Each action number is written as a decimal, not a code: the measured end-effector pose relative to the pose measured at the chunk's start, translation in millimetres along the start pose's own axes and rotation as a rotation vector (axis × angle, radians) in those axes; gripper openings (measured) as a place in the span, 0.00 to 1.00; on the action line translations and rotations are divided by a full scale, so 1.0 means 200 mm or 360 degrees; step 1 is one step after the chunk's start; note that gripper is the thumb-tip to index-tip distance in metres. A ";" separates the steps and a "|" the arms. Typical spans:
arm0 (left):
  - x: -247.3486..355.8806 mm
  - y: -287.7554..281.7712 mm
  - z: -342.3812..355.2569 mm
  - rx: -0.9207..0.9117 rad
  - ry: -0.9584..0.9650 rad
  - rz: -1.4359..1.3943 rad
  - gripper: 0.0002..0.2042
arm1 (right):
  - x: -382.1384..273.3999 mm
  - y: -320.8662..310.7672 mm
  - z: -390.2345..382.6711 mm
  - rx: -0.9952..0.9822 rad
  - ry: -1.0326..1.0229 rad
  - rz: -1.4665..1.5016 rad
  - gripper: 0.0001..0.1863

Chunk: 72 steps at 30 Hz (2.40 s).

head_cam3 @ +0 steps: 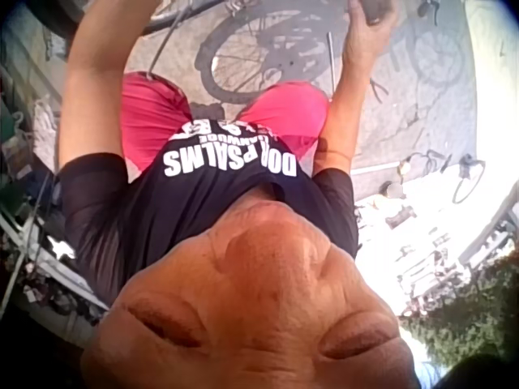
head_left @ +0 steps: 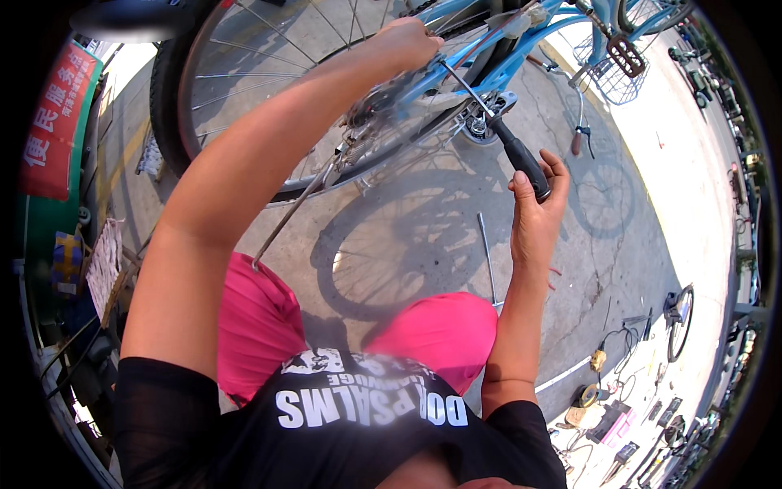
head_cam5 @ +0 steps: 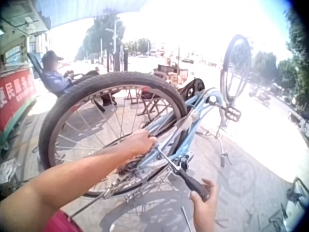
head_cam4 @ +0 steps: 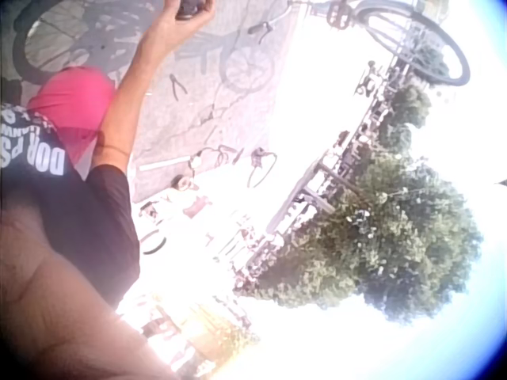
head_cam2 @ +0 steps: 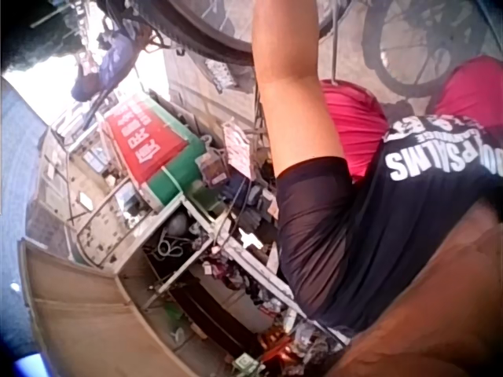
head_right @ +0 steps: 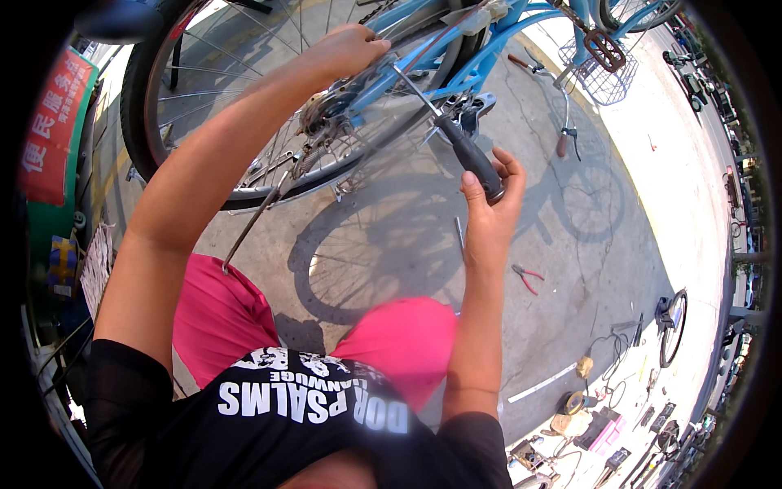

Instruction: The person works on a blue bicycle, using a T-wrench to tighten the rear axle nuts and a screwdriver to adjust the rear derailleur. The person retrieves tools from a cluttered workbench and manipulates the bicycle's rear wheel and chain mechanism.

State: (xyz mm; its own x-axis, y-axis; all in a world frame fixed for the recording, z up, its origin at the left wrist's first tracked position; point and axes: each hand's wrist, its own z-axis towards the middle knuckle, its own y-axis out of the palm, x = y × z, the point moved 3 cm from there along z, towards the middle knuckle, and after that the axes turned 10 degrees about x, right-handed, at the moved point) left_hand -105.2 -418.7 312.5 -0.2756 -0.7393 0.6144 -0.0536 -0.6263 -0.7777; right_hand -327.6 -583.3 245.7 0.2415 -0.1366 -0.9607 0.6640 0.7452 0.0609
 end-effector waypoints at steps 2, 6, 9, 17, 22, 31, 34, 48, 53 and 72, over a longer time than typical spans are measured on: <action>0.00 -0.01 -0.01 -0.0014 -0.0007 0.0000 0.19 | -0.01 0.01 0.01 -0.0039 0.0414 0.0330 0.23; 0.01 -0.05 -0.03 -0.0084 0.0002 -0.0084 0.18 | -0.02 -0.01 -0.01 -0.0269 0.0821 0.0378 0.23; -0.03 -0.04 -0.01 -0.0076 0.0159 -0.0065 0.17 | -0.06 0.02 -0.04 -0.0056 0.0229 -0.0200 0.21; -0.06 -0.03 0.00 0.0044 0.0342 0.0012 0.15 | 0.04 -0.01 0.00 -0.0132 0.0733 0.0489 0.23; -0.03 -0.03 -0.02 0.0049 0.0367 0.0081 0.15 | 0.05 -0.03 -0.01 -0.0018 -0.0107 -0.0161 0.21; -0.05 -0.02 -0.03 0.0071 0.0337 0.0028 0.14 | -0.02 -0.02 -0.02 -0.0133 0.0295 -0.0069 0.19; -0.04 -0.01 -0.03 0.0106 0.0407 0.0030 0.14 | 0.01 -0.02 -0.01 0.0089 -0.0038 -0.0029 0.18; -0.06 -0.02 -0.03 0.0096 0.0318 0.0045 0.17 | -0.01 -0.02 0.02 -0.0163 0.0579 0.0313 0.14; -0.05 -0.01 -0.03 0.0148 0.0366 0.0085 0.18 | -0.05 -0.04 0.04 -0.0062 -0.0405 -0.0442 0.16; -0.06 -0.01 -0.06 0.0235 0.0261 -0.0087 0.18 | 0.04 -0.01 0.04 -0.0067 0.0349 -0.0029 0.20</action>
State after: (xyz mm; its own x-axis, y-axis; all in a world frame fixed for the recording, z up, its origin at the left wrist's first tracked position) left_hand -113.1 -404.9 304.7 -0.4292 -0.6609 0.6157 0.0650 -0.7025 -0.7087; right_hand -321.0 -591.5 239.7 0.0669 -0.0085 -0.9977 0.6359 0.7710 0.0361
